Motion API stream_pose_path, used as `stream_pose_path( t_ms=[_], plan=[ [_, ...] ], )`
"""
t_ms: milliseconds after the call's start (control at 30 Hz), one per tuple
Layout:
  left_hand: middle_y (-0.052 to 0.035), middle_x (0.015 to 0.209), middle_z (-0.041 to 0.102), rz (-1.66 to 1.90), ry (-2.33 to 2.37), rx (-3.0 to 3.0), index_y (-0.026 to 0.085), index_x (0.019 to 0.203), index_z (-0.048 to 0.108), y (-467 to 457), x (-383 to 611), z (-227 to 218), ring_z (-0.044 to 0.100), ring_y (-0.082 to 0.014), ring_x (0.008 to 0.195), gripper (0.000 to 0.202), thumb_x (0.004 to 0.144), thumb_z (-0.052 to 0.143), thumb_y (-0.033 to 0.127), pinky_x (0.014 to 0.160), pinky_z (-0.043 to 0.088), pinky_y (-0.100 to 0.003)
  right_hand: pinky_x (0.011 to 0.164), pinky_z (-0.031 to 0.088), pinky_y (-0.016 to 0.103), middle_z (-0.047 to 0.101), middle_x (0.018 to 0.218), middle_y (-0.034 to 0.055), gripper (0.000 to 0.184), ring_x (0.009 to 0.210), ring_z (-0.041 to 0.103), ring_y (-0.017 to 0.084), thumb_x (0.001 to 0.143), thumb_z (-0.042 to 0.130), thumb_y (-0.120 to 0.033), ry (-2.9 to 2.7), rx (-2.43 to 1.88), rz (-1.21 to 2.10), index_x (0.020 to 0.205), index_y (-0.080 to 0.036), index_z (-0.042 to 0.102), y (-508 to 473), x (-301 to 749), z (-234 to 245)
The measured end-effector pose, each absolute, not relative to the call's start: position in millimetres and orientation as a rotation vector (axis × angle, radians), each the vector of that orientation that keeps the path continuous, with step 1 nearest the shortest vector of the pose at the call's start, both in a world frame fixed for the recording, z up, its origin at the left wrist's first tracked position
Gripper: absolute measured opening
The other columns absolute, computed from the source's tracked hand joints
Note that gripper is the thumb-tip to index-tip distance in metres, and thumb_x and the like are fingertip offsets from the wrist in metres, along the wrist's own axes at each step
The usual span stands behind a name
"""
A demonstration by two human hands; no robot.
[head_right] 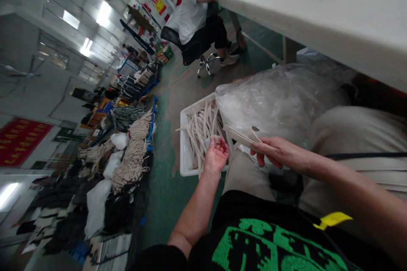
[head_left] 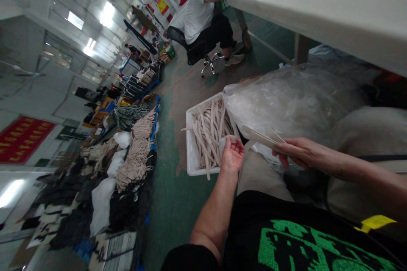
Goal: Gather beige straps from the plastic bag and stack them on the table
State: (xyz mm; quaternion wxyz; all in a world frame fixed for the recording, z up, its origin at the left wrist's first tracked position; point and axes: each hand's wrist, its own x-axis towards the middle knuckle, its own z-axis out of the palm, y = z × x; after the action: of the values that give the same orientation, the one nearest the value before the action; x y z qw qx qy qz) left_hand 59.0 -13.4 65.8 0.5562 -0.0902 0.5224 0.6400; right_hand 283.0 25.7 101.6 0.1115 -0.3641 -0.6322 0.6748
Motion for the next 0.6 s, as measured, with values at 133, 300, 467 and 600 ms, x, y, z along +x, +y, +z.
stream_pose_path(
  t_ms=[133, 300, 467, 600],
  plan=[
    [-0.0028, 0.077, 0.065, 1.520, 1.177, -0.289, 0.014, 0.079, 0.067, -9, 66, 71, 0.061, -0.0075, 0.065, 0.026, 0.099, 0.058, 0.028, 0.062, 0.050, -0.017, 0.044, 0.033, 0.028, 0.069, 0.073, 0.0085, 0.063, 0.044, 0.043, 0.012, 0.082, 0.045, -0.081, -1.959, -1.013, 1.967, 0.081, -0.021, 0.064, 26, 281, 94],
    [0.0003, 0.069, 0.061, 1.498, 1.196, -0.302, 0.014, 0.073, 0.063, -6, 68, 76, 0.057, -0.0057, 0.058, 0.027, 0.096, 0.063, 0.030, 0.059, 0.047, -0.016, 0.042, 0.035, 0.027, 0.070, 0.074, 0.0097, 0.065, 0.044, 0.046, 0.013, 0.085, 0.042, -0.081, -2.022, -0.987, 1.958, 0.087, -0.020, 0.067, 26, 280, 87],
    [0.0015, 0.065, 0.059, 1.479, 1.223, -0.228, 0.014, 0.071, 0.062, -7, 68, 73, 0.056, -0.0064, 0.057, 0.027, 0.090, 0.071, 0.032, 0.058, 0.046, -0.017, 0.043, 0.036, 0.028, 0.069, 0.070, 0.0090, 0.063, 0.043, 0.046, 0.014, 0.082, 0.044, -0.081, -2.030, -1.005, 1.972, 0.086, -0.022, 0.067, 26, 278, 84],
    [0.0026, 0.060, 0.055, 1.450, 1.243, -0.192, 0.015, 0.068, 0.061, -9, 70, 70, 0.052, -0.0071, 0.052, 0.031, 0.090, 0.071, 0.034, 0.056, 0.044, -0.019, 0.044, 0.036, 0.028, 0.069, 0.069, 0.0082, 0.065, 0.043, 0.048, 0.015, 0.080, 0.044, -0.083, -2.029, -1.019, 2.001, 0.085, -0.023, 0.066, 25, 277, 84]
  ],
)
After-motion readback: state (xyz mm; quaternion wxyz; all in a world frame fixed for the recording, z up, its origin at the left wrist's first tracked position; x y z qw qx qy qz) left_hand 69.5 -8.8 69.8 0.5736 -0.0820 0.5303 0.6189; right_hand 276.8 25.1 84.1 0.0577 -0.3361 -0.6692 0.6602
